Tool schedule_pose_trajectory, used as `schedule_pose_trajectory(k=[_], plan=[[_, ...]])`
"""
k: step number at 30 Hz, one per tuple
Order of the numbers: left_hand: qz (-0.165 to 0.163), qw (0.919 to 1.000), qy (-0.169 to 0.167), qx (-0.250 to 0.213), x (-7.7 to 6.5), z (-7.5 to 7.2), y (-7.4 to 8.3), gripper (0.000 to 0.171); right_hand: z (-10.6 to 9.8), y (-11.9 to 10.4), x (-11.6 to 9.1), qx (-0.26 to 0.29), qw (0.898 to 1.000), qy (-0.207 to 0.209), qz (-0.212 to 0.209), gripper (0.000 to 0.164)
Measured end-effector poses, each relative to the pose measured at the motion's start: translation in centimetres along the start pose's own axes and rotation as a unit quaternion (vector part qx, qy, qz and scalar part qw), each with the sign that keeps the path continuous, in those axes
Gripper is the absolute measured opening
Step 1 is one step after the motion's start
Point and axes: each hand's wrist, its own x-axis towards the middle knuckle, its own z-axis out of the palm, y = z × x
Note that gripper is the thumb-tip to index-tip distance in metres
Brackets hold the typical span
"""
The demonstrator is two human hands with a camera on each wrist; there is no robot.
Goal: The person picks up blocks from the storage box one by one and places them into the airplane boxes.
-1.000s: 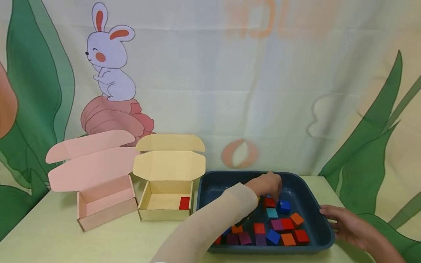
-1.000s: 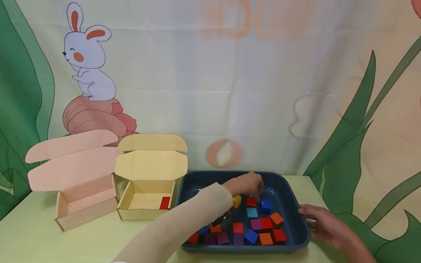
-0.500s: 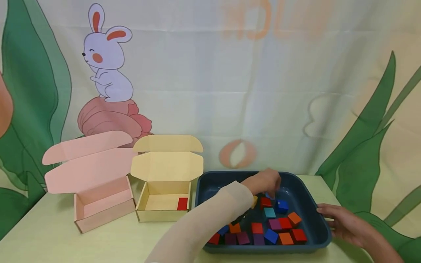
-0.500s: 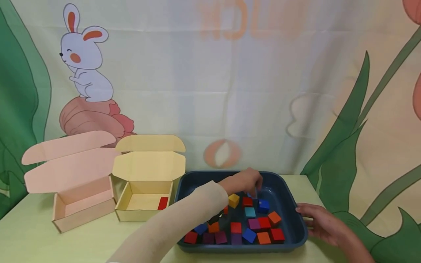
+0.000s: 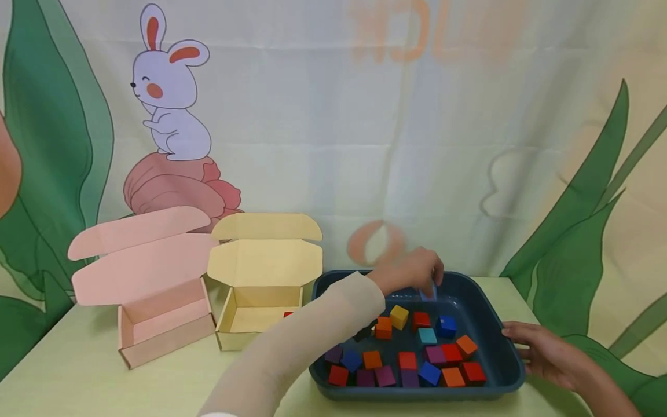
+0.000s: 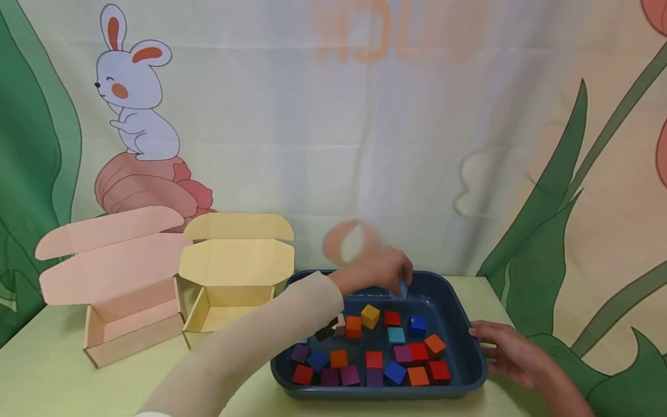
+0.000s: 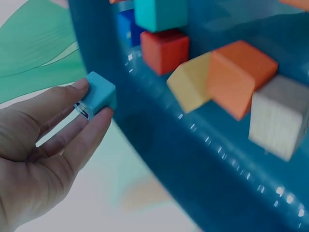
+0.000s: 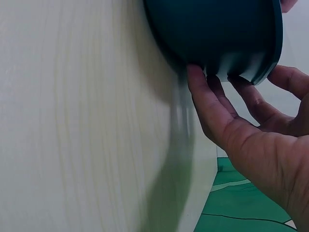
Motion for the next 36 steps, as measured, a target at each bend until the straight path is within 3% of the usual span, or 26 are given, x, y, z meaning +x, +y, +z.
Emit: schedule_pose_trajectory(k=[4,9,14,17,27,36], plan=[[0.022,0.9997,0.003,0.009,-1.3,-2.2,-0.8,0.019,0.0,-0.1,0.1,-0.01,1.0,0.014,0.007,0.052],[-0.007,0.9981,0.023,0.056,-4.1,-4.9,-2.8,0.017,-0.1,-0.1,0.1,-0.014,1.0,0.016,0.008,0.051],[0.002,0.9997,0.023,-0.002,-6.6,-6.7,-5.6,0.018,0.2,-0.2,0.0,-0.014,1.0,0.018,0.007,0.052],[-0.014,0.9997,0.011,-0.016,-8.5,-7.4,-7.3,0.021,0.3,-0.3,-0.1,-0.015,1.0,0.016,0.004,0.055],[-0.07,0.9958,-0.048,0.034,-14.3,-8.8,-12.3,0.017,-0.1,-0.1,-0.1,-0.023,1.0,0.02,0.006,0.05],[-0.11,0.9915,-0.066,0.022,-17.5,-7.3,-14.3,0.017,0.1,0.0,0.2,-0.037,0.999,0.028,0.013,0.062]])
